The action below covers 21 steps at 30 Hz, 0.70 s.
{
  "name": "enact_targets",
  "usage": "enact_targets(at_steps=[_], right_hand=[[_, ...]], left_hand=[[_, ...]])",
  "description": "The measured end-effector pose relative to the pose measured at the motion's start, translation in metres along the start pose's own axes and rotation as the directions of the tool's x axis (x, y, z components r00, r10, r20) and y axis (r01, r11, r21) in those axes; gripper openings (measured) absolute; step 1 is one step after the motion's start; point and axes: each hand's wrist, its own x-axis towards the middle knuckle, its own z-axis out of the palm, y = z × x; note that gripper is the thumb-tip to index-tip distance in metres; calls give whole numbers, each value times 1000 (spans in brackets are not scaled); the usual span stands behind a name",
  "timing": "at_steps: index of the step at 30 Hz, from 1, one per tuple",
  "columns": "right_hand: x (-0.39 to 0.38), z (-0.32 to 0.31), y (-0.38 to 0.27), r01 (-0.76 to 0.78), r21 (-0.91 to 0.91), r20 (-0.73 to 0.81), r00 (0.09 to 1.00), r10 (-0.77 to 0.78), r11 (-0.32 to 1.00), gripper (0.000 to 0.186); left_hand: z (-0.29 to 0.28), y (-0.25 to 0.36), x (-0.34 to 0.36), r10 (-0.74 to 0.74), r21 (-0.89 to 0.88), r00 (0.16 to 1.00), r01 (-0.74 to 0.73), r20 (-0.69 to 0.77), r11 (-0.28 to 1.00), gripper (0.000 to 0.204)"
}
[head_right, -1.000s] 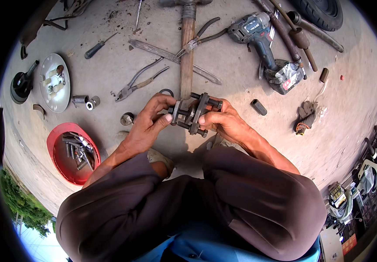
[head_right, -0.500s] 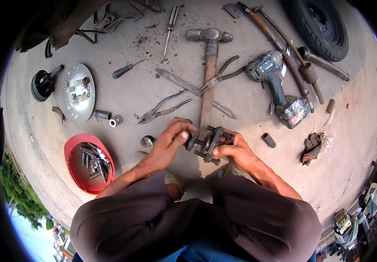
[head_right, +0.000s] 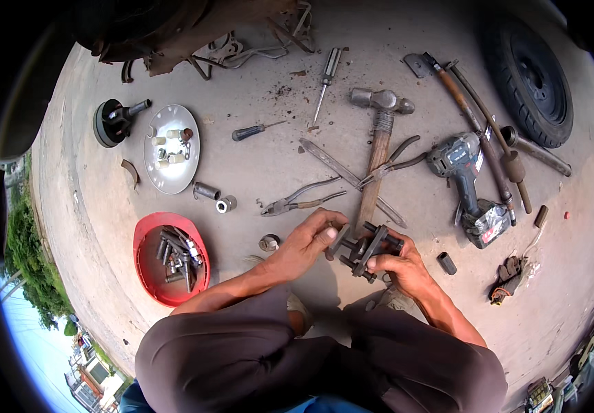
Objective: The person assembles components of a vehicle wheel hub by hand and using a power tool, then fits the assembled hub onto the vehicle axle.
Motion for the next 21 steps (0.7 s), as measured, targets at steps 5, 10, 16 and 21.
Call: enact_targets(at_steps=[5, 10, 16, 21], right_hand=[[-7, 1, -9, 111, 141, -86, 991, -99, 984, 47], [-6, 22, 10, 127, 100, -77, 990, -120, 987, 41], [-3, 18, 7, 100, 115, -121, 989, -86, 988, 40], [-3, 11, 1, 115, 161, -96, 990, -101, 980, 41]], left_hand=[[2, -3, 13, 286, 3, 955, -287, 80, 958, 29], [-2, 10, -11, 120, 239, 984, -86, -135, 967, 31], [4, -20, 1, 428, 231, 889, -388, -160, 892, 27], [-5, 0, 3, 348, 117, 937, -343, -32, 932, 24]])
